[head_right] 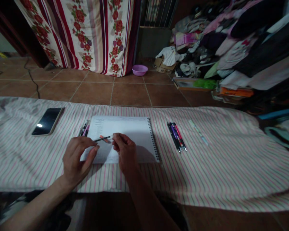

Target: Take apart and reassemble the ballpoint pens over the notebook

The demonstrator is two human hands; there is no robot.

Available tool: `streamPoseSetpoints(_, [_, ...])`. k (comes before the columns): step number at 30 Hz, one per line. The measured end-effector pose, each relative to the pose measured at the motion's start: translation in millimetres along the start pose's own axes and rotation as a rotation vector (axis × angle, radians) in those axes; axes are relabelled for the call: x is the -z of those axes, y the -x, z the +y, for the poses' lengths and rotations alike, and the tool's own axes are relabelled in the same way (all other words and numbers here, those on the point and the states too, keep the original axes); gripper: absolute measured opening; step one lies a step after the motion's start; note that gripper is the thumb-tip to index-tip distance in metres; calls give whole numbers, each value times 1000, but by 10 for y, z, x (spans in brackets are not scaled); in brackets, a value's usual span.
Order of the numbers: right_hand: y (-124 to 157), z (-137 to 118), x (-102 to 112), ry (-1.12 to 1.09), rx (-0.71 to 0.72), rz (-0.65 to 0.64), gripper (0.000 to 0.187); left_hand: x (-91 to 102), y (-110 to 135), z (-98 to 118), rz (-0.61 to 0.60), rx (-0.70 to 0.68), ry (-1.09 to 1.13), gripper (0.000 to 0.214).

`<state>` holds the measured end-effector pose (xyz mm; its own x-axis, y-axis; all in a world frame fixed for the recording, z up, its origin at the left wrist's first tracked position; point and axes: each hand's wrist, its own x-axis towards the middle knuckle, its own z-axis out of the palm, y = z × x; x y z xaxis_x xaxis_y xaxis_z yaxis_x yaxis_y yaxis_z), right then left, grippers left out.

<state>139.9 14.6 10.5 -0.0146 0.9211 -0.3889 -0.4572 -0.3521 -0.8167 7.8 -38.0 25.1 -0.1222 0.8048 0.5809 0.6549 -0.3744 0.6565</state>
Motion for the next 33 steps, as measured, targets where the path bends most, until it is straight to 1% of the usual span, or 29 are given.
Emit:
streamPoseSetpoints(1, [-5, -10, 1, -29, -18, 24, 23, -9, 39, 46, -56, 20, 93, 9])
streamPoseSetpoints(2, [-9, -18, 2, -54, -35, 40, 23, -33, 80, 89, -135, 85, 187, 7])
streamPoseSetpoints(3, [-12, -23, 4, -71, -50, 47, 23, -71, 120, 126, -197, 205, 273, 6])
streamPoseSetpoints(4, [-14, -24, 5, -82, -60, 47, 23, -120, 152, 155, -229, 353, 367, 8])
streamPoseSetpoints(5, [-14, -21, 5, -85, -66, 39, 22, -174, 173, 174, -243, 529, 483, 13])
streamPoseSetpoints(7, [-11, -4, 4, -70, -71, 7, 22, -268, 175, 184, -206, 834, 782, 23])
streamPoseSetpoints(8, [-8, 9, 3, -49, -72, -14, 22, -299, 157, 178, -167, 935, 894, 28])
streamPoseSetpoints(9, [-4, 24, 2, -24, -70, -36, 22, -315, 130, 167, -103, 981, 987, 30])
streamPoseSetpoints(11, [-1, 54, 0, 24, -65, -74, 22, -309, 63, 138, 23, 1030, 1122, 29])
streamPoseSetpoints(12, [-4, 67, 2, 48, -59, -93, 22, -294, 31, 124, 65, 1064, 1161, 26])
streamPoseSetpoints(15, [-35, 91, 17, 140, -7, -144, 24, -245, -41, 80, 142, 1150, 1195, 13])
streamPoseSetpoints(17, [-77, 97, 37, 277, 92, -139, 25, -222, -67, 48, 176, 1191, 1188, 10])
streamPoseSetpoints(18, [-100, 100, 48, 383, 165, -114, 25, -211, -77, 29, 198, 1205, 1182, 10])
streamPoseSetpoints(19, [-123, 105, 59, 509, 271, -93, 23, -199, -84, 10, 219, 1212, 1172, 11])
streamPoseSetpoints(20, [-142, 112, 69, 650, 382, -86, 18, -185, -89, -11, 231, 1216, 1161, 12])
streamPoseSetpoints(22, [-168, 133, 84, 915, 552, -143, 5, -148, -93, -52, 237, 1194, 1130, 13])
streamPoseSetpoints(23, [-173, 146, 89, 1015, 618, -173, 3, -128, -91, -71, 234, 1185, 1114, 13])
streamPoseSetpoints(24, [-175, 160, 93, 1090, 667, -203, 5, -108, -87, -88, 228, 1180, 1104, 13])
streamPoseSetpoints(27, [-172, 189, 93, 1218, 747, -252, 9, -62, -64, -130, 189, 1178, 1098, 13])
streamPoseSetpoints(30, [-174, 190, 84, 1301, 776, -258, 10, -36, -41, -157, 175, 1195, 1086, 11])
streamPoseSetpoints(33, [-186, 176, 76, 1329, 784, -257, 11, -13, -31, -173, 179, 1214, 1076, 11])
